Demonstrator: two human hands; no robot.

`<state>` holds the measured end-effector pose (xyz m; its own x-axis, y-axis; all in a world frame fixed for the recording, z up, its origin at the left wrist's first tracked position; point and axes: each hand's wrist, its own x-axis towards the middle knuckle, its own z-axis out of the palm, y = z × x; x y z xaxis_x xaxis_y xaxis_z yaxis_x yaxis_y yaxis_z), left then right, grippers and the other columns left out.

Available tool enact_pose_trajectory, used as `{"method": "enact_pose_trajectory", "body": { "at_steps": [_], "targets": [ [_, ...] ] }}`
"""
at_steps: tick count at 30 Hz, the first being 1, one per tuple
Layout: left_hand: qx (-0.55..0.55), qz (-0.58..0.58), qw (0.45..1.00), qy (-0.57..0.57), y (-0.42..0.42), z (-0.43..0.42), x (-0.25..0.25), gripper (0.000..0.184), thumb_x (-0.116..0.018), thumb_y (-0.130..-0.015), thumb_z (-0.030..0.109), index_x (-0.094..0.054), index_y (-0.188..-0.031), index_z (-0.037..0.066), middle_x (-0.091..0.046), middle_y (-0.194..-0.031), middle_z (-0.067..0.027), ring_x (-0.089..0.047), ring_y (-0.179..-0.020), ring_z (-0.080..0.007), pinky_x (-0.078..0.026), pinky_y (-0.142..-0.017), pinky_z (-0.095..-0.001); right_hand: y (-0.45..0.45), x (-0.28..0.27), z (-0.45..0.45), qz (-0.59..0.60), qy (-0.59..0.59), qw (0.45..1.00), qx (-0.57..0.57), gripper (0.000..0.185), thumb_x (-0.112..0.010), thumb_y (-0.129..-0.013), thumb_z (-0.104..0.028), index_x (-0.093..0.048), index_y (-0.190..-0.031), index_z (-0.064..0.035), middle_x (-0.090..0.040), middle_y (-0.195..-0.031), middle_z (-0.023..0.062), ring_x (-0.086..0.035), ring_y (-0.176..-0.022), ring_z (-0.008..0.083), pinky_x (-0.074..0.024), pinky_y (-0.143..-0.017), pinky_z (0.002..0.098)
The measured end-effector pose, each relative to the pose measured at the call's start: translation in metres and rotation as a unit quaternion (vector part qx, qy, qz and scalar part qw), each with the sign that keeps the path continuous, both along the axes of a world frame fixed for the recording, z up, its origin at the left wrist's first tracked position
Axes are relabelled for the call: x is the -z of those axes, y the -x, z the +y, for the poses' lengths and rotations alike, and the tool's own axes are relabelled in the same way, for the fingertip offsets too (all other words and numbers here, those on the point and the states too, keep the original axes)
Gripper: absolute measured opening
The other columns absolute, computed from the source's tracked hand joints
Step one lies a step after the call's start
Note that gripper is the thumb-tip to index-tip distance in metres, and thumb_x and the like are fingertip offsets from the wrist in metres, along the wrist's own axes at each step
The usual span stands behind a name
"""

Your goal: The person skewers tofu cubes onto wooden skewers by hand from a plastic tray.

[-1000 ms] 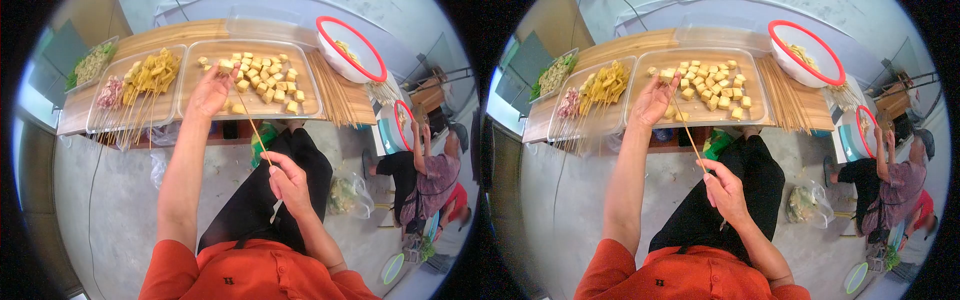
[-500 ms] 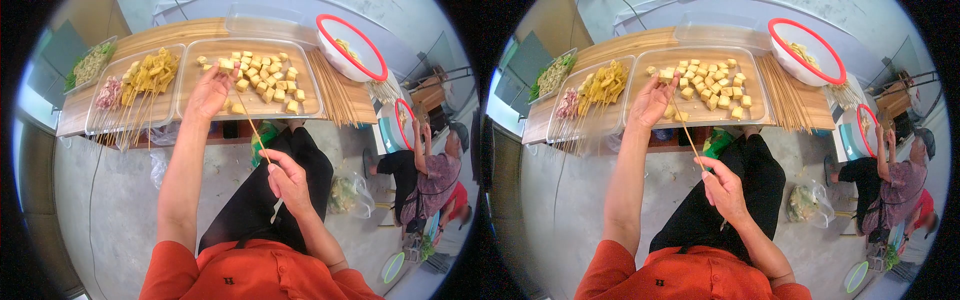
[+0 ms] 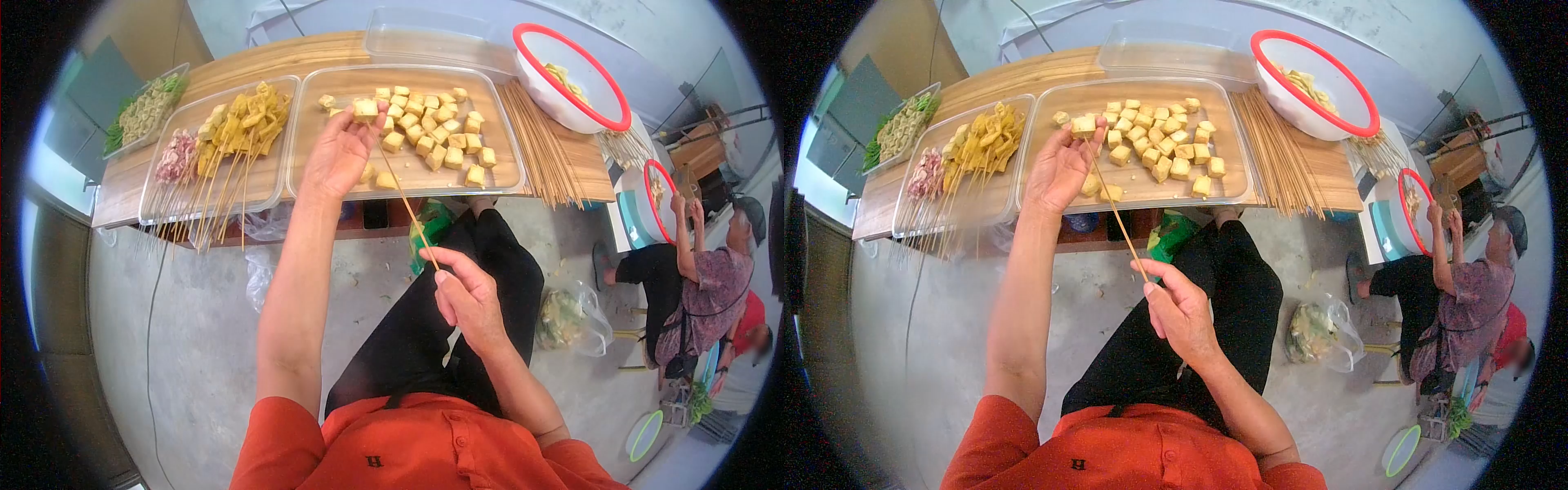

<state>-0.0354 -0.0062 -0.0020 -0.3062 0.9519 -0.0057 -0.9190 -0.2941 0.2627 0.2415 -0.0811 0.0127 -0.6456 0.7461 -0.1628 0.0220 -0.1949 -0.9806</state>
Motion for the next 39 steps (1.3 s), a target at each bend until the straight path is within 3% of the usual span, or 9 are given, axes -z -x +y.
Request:
{"method": "enact_pose_trajectory", "body": {
  "at_steps": [15,21,23,39],
  "targets": [
    [-0.024,0.027,0.999,0.004,-0.003,-0.003,-0.005,0.035,-0.053,-0.092,0.001,-0.043,-0.123,-0.012,-0.050,-0.129,-0.0272,-0.054,-0.119,-0.0385,-0.061,-0.084,-0.0305,0.005,0.001,-0.004,0.041,0.024,0.999,0.003,0.033,-0.046,-0.098,-0.012,-0.054,-0.128,-0.0009,-0.042,-0.057,-0.0073,-0.037,-0.046,0.0015,-0.0299,-0.044,0.0187],
    [0.019,0.030,0.998,-0.042,0.000,-0.005,-0.004,0.038,-0.052,-0.094,0.003,-0.042,-0.127,-0.013,-0.051,-0.129,-0.0276,-0.052,-0.122,-0.0375,-0.058,-0.090,-0.0317,0.006,0.003,-0.004,0.038,0.009,0.999,0.006,0.033,-0.046,-0.099,-0.011,-0.054,-0.129,-0.0021,-0.042,-0.058,-0.0078,-0.038,-0.047,0.0012,-0.0302,-0.044,0.0186],
    [0.000,0.045,0.998,-0.038,-0.004,-0.006,-0.008,0.029,-0.052,-0.096,0.009,-0.051,-0.118,-0.011,-0.057,-0.119,-0.0237,-0.059,-0.112,-0.0316,-0.054,-0.097,-0.0348,0.007,0.006,-0.005,0.030,0.005,0.999,0.010,0.032,-0.047,-0.099,-0.011,-0.055,-0.129,-0.0027,-0.041,-0.058,-0.0080,-0.037,-0.047,0.0010,-0.0303,-0.044,0.0185],
    [0.026,0.068,0.997,-0.039,-0.001,-0.002,0.000,0.037,-0.052,-0.100,0.021,-0.051,-0.124,-0.007,-0.060,-0.114,-0.0152,-0.062,-0.102,-0.0239,-0.055,-0.093,-0.0354,0.006,0.011,-0.003,0.005,-0.047,0.999,0.018,0.032,-0.049,-0.098,-0.010,-0.056,-0.128,-0.0046,-0.042,-0.057,-0.0080,-0.039,-0.047,0.0009,-0.0311,-0.043,0.0193]
  ]
}}
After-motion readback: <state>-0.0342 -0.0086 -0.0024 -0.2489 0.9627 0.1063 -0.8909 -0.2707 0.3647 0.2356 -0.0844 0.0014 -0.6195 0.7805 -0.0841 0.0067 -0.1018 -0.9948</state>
